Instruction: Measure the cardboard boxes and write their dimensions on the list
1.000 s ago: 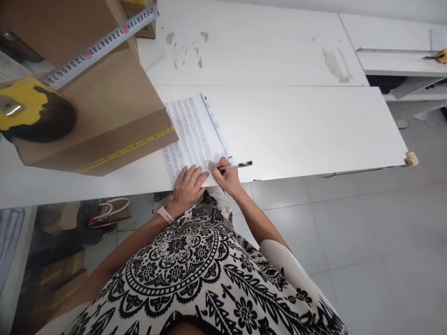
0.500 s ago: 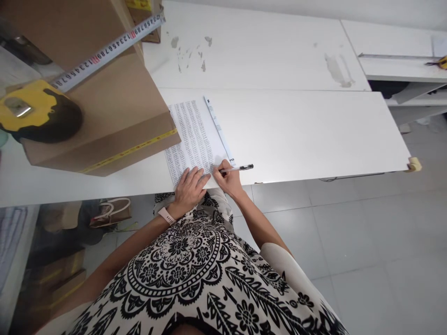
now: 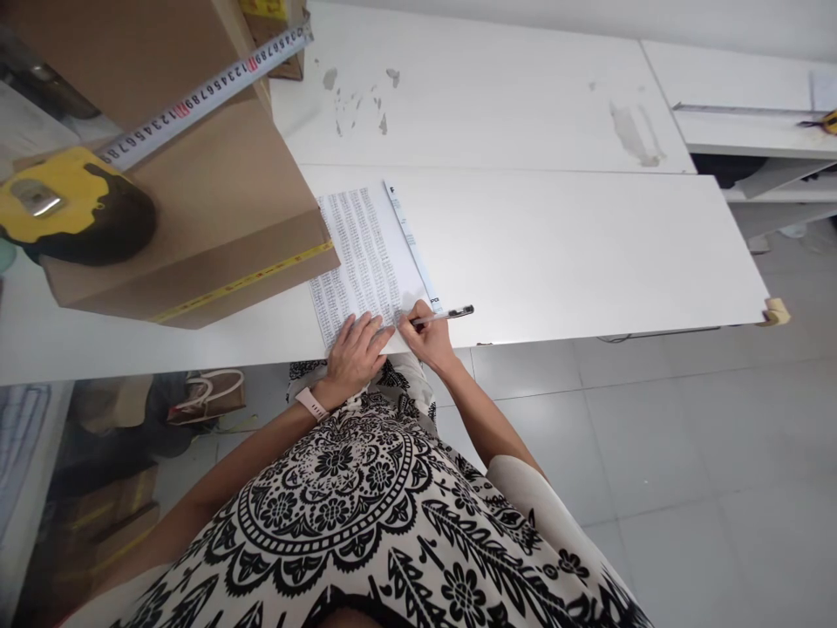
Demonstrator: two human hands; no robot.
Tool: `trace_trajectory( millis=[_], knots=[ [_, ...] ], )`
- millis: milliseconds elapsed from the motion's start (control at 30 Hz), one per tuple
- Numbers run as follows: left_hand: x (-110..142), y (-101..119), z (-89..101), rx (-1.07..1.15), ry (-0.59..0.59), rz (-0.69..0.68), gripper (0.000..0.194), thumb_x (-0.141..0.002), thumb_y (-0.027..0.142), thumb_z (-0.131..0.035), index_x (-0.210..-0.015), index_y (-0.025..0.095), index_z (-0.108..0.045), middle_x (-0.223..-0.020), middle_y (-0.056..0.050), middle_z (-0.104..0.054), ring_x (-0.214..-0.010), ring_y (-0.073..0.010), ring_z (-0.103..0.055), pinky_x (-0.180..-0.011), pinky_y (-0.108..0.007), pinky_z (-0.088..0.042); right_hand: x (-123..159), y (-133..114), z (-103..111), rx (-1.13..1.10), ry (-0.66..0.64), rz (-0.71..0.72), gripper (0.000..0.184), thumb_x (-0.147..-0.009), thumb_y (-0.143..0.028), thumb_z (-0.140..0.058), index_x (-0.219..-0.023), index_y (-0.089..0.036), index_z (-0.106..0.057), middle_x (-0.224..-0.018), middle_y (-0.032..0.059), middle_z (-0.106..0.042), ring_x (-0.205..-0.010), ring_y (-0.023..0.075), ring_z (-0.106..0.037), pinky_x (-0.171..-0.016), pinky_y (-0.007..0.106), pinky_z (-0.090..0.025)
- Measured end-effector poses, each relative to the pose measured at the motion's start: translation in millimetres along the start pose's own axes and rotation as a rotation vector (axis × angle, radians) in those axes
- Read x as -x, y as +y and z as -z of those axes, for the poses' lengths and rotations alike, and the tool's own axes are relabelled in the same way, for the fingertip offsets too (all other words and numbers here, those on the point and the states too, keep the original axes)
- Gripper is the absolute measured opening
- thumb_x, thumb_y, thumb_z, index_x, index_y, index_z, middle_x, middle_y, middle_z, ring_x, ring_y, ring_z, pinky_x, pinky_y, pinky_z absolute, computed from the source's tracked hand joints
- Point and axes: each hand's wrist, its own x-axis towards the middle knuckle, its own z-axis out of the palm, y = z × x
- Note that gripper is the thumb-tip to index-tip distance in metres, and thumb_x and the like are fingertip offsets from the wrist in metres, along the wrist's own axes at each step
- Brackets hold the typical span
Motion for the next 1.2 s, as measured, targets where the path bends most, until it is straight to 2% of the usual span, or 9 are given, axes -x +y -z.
trace_trajectory(
  millis=[400,800,1000,1200],
  knots=[
    [0.0,-0.3,0.2,0.002,0.015,-0.014,0.041,-0.1,0.023,-0.053,-0.139,0.014,-0.062,-0.141,-0.02,-0.064,-0.138,-0.0345,-0.055,-0.12,-0.057,-0.037,1.8,5.6,0.2,-0.019,0.037,0.007,0.032,-0.09,-0.037,-0.063,-0.069,-0.024,-0.042,-0.058,-0.0067,-0.039,-0.054,0.0114,-0.037,-0.053,0.027,-0.031],
    [0.1,0.2,-0.2,0.012,-0.007,0.01,0.04,-0.101,0.025,-0.052,-0.139,0.017,-0.062,-0.143,-0.018,-0.064,-0.139,-0.0338,-0.055,-0.121,-0.057,-0.037,0.1,0.5,-0.4,0.007,0.045,0.004,0.036,-0.088,-0.044,-0.065,-0.068,-0.025,-0.043,-0.057,-0.0068,-0.04,-0.053,0.0111,-0.037,-0.051,0.027,-0.032],
    [-0.2,0.0,0.8,-0.01,0.021,-0.012,0.039,-0.102,0.025,-0.051,-0.138,0.015,-0.062,-0.141,-0.017,-0.065,-0.137,-0.0344,-0.056,-0.119,-0.057,-0.04,0.2,2.6,0.2,-0.024,0.025,-0.002,0.034,-0.088,-0.039,-0.066,-0.068,-0.024,-0.042,-0.056,-0.007,-0.039,-0.053,0.011,-0.037,-0.051,0.027,-0.03],
    [0.1,0.1,1.0,0.003,-0.008,0.002,0.04,-0.102,0.024,-0.049,-0.139,0.016,-0.061,-0.143,-0.018,-0.064,-0.139,-0.0337,-0.055,-0.12,-0.057,-0.038,2.0,2.9,0.9,-0.021,0.027,-0.014,0.033,-0.087,-0.035,-0.066,-0.067,-0.024,-0.042,-0.056,-0.0074,-0.038,-0.052,0.0106,-0.036,-0.051,0.027,-0.029]
  ],
)
